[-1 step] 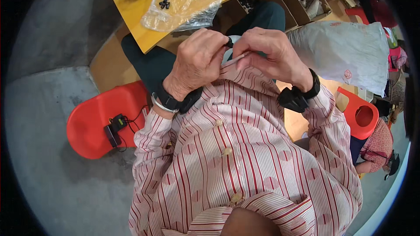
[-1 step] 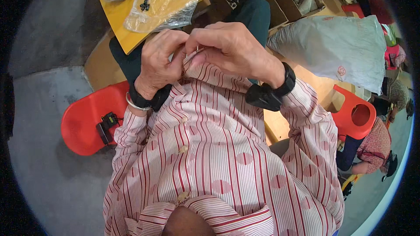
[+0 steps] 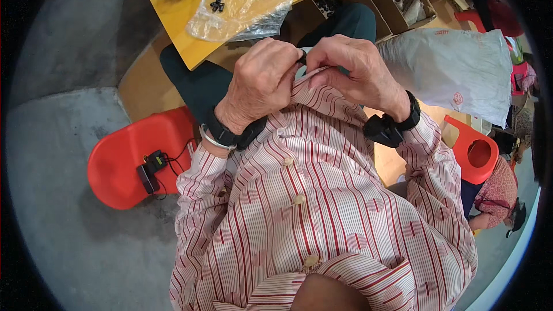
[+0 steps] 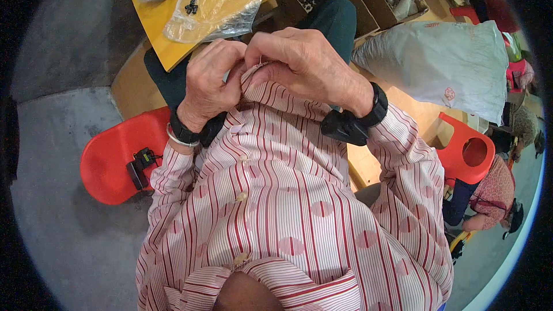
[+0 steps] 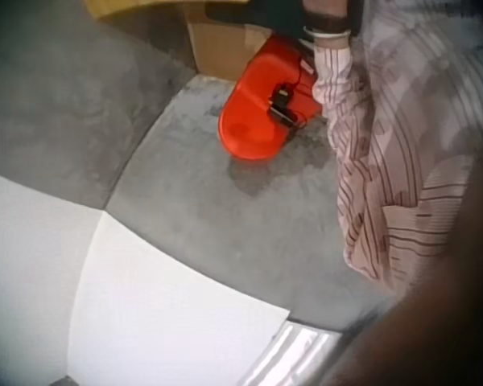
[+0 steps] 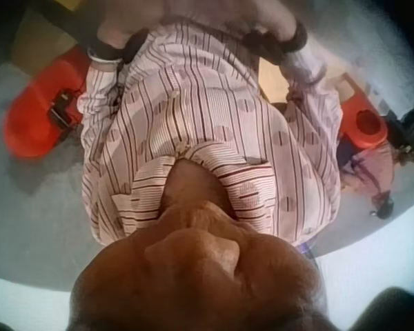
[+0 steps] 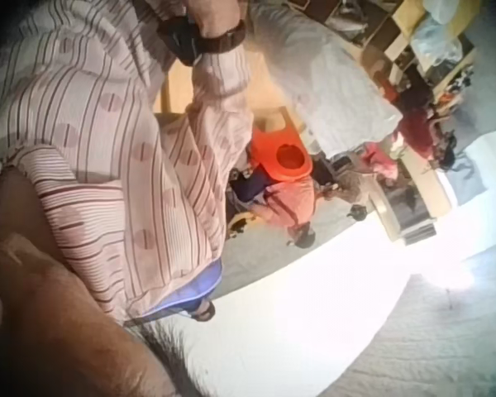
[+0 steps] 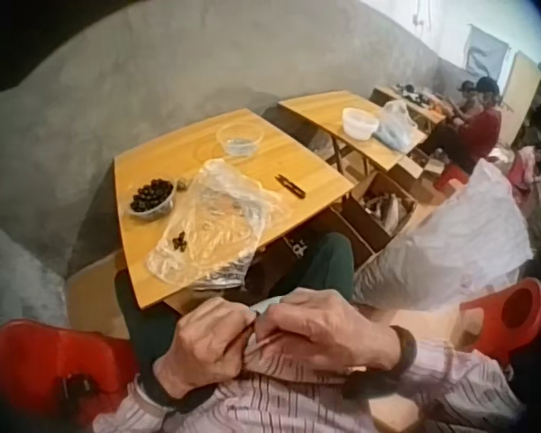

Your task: The person assembles small rubber grommets onto black plastic parts by hand.

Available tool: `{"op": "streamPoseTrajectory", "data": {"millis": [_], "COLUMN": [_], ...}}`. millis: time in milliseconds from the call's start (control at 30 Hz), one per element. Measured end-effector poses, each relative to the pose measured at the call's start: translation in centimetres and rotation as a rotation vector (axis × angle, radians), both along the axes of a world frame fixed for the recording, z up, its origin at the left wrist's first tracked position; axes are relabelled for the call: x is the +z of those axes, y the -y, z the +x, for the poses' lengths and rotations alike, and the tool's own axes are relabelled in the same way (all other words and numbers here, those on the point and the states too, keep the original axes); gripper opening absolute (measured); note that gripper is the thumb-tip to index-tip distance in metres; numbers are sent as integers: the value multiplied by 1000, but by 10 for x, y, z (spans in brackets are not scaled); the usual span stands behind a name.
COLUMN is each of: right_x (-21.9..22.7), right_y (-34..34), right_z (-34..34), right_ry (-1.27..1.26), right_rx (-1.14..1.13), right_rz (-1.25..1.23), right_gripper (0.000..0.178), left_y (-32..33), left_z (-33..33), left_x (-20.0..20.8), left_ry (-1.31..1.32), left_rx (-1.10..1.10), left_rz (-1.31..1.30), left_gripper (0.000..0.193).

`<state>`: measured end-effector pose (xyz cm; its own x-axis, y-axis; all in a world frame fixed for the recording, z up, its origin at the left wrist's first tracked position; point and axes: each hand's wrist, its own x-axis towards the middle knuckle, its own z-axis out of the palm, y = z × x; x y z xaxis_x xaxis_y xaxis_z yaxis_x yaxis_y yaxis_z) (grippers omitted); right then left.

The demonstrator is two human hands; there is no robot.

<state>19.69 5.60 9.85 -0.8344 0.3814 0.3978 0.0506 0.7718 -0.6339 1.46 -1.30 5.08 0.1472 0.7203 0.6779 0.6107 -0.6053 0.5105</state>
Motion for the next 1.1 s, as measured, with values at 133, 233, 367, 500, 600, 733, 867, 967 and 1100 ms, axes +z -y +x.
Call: {"op": "streamPoseTrajectory", "data": {"millis": [133,233,367,500,600,733,867,967,1100], "right_x": [-3,-5,-11,-21,-26,-32,-35,-37,-42], "right_y": [7,2,-1,-5,-4,-1,3,5,10], "right_z": [-3,0,4,12,15,15,15,15,13], "right_ry": [37,77,114,145,140,101,95,99,65], "right_rx": [-205,-182,-139,-50,19,105,143,181,213], "right_rz": [-211,-308,-329,-328,-277,-143,-130,-167,-253], "right_gripper": [37,43,47,55,56,53,48,45,44], "left_y": [4,3,6,7,10,14,17,23,28], "left_z": [3,2,3,5,7,10,10,10,9], "left_x": [7,5,7,7,8,15,18,20,22], "left_ry": [-62,-79,-142,-209,-253,-277,-352,-357,-375], "left_rx": [-10,-5,-45,-104,-109,-115,-126,-147,-159], "left_rz": [83,135,161,159,170,160,186,134,106], "left_gripper": [27,28,30,29,28,28,28,29,28]}}
